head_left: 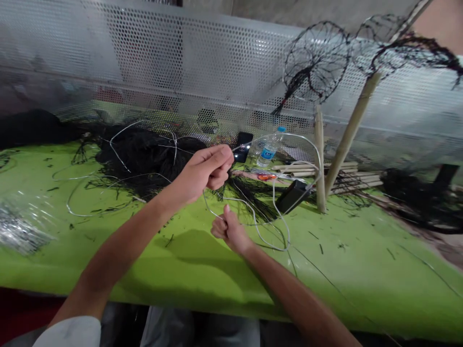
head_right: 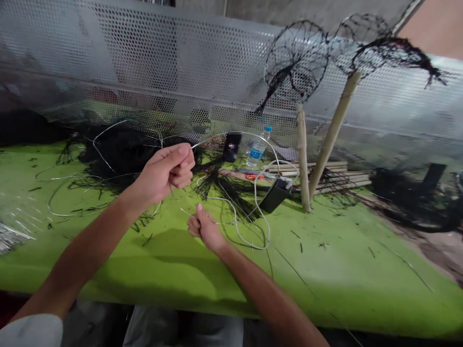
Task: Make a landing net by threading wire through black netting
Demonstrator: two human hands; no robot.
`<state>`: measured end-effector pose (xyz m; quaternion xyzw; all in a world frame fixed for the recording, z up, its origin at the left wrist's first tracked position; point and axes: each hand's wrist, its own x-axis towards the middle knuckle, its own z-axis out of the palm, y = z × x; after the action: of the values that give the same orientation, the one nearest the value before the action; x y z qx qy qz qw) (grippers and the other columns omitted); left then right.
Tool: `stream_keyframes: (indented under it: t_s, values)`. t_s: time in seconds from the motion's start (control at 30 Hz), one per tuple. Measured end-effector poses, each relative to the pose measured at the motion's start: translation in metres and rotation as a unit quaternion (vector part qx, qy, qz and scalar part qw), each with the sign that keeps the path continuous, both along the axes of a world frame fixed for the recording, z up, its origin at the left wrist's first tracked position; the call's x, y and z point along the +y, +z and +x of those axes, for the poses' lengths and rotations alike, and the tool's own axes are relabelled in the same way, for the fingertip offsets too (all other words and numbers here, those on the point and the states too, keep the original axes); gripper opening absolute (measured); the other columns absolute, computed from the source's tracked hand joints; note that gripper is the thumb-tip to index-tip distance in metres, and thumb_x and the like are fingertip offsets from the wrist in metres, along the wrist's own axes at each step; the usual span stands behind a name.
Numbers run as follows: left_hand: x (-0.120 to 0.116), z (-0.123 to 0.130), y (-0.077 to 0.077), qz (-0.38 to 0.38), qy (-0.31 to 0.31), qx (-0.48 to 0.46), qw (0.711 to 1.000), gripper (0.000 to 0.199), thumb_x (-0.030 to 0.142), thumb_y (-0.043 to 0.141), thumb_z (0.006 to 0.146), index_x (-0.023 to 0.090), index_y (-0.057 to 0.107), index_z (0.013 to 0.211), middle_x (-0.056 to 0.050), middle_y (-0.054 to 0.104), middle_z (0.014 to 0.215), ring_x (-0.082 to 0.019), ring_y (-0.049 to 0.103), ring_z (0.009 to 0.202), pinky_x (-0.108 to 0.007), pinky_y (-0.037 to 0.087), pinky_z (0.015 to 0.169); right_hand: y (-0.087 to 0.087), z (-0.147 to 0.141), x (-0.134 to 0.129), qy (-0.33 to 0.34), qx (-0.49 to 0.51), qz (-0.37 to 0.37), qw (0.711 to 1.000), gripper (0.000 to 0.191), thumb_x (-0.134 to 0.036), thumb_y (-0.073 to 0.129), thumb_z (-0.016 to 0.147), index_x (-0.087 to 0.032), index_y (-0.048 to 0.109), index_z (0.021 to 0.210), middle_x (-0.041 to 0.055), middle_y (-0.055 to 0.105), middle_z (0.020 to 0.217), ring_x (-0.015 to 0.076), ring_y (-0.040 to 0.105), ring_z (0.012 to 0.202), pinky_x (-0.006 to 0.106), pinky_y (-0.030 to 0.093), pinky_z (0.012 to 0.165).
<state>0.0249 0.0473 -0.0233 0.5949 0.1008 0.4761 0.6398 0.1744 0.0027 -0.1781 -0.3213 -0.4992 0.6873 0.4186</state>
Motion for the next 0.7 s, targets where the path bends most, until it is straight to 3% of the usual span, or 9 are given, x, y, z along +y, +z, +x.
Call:
stream_keyframes:
  t_s: [0.17, 0.3, 0.37, 0.43, 0.53, 0.6, 0.67, 0.7]
  values:
    - [-0.011, 0.014, -0.008, -0.079, 0.095, -0.131, 0.984, 0.042, 0.028, 0.054, 0.101, 0.019, 0.041, 0.062, 0.01, 0.018, 0.054, -0.003, 0.01, 0.04, -0.015, 0.017, 0.038, 0.004, 0.007, 0.002, -0.054, 0.035, -0.011, 0.998, 0.086, -0.095, 0.055, 0.077, -0.023, 0.014, 0.054, -0.0095, 0.008, 0.051, 0.007, 0.007, 0.046, 0.027, 0.01, 0.045]
    - [0.0, 0.013, -0.009, -0.154, 0.119, -0.14, 0.971, 0.043, 0.022, 0.047, 0.104, 0.018, 0.04, 0.061, 0.01, 0.018, 0.053, -0.004, 0.012, 0.039, -0.016, 0.019, 0.038, 0.011, 0.009, 0.009, -0.072, 0.028, -0.032, 0.996, 0.083, -0.089, 0.065, 0.077, -0.022, 0.018, 0.059, -0.0105, 0.011, 0.055, 0.0065, 0.008, 0.047, 0.023, 0.012, 0.043]
    - [0.011, 0.009, -0.009, -0.226, 0.127, -0.108, 0.96, 0.042, 0.022, 0.047, 0.105, 0.018, 0.043, 0.064, 0.01, 0.02, 0.053, -0.004, 0.016, 0.038, -0.016, 0.02, 0.038, 0.015, 0.011, 0.013, -0.053, 0.003, -0.053, 0.997, 0.076, -0.082, 0.071, 0.077, -0.022, 0.027, 0.059, -0.0106, 0.019, 0.055, 0.0052, 0.015, 0.045, 0.022, 0.018, 0.042]
    - [0.02, 0.001, -0.014, -0.281, 0.153, -0.089, 0.943, 0.039, 0.022, 0.046, 0.106, 0.017, 0.048, 0.068, 0.01, 0.021, 0.054, -0.004, 0.017, 0.038, -0.017, 0.02, 0.038, 0.021, 0.017, 0.013, -0.024, -0.034, -0.072, 0.997, 0.065, -0.076, 0.077, 0.075, -0.021, 0.045, 0.062, -0.0074, 0.038, 0.055, 0.0063, 0.036, 0.046, 0.022, 0.035, 0.046]
    - [0.024, -0.015, -0.036, -0.314, 0.204, -0.078, 0.924, 0.029, 0.016, 0.044, 0.106, 0.015, 0.057, 0.079, 0.011, 0.02, 0.053, -0.004, 0.016, 0.037, -0.017, 0.018, 0.037, 0.032, 0.036, -0.001, -0.009, -0.098, -0.081, 0.992, 0.06, -0.072, 0.083, 0.069, -0.016, 0.069, 0.084, 0.0073, 0.069, 0.08, 0.0197, 0.069, 0.075, 0.038, 0.06, 0.076]
    - [0.022, -0.025, -0.059, -0.337, 0.239, -0.058, 0.909, 0.024, 0.017, 0.047, 0.106, 0.014, 0.06, 0.087, 0.011, 0.029, 0.054, -0.004, 0.023, 0.038, -0.016, 0.022, 0.038, 0.041, 0.055, -0.021, -0.045, -0.141, -0.071, 0.986, 0.07, -0.073, 0.083, 0.07, -0.016, 0.073, 0.111, 0.0155, 0.074, 0.11, 0.0285, 0.072, 0.099, 0.05, 0.057, 0.1]
    - [0.019, -0.03, -0.084, -0.357, 0.264, -0.027, 0.896, 0.019, 0.03, 0.058, 0.106, 0.013, 0.064, 0.102, 0.003, 0.057, 0.074, -0.006, 0.049, 0.053, -0.018, 0.044, 0.049, 0.052, 0.076, -0.047, -0.152, -0.204, -0.021, 0.967, 0.075, -0.07, 0.079, 0.079, -0.024, 0.064, 0.137, 0.0152, 0.064, 0.14, 0.0318, 0.064, 0.123, 0.054, 0.047, 0.114]
    - [0.018, -0.03, -0.096, -0.363, 0.27, -0.009, 0.892, 0.025, 0.036, 0.062, 0.104, 0.013, 0.065, 0.112, -0.002, 0.066, 0.092, -0.011, 0.062, 0.069, -0.024, 0.056, 0.061, 0.057, 0.086, -0.059, -0.221, -0.252, 0.04, 0.941, 0.073, -0.066, 0.076, 0.085, -0.028, 0.058, 0.144, 0.0135, 0.058, 0.149, 0.0319, 0.059, 0.132, 0.055, 0.044, 0.118]
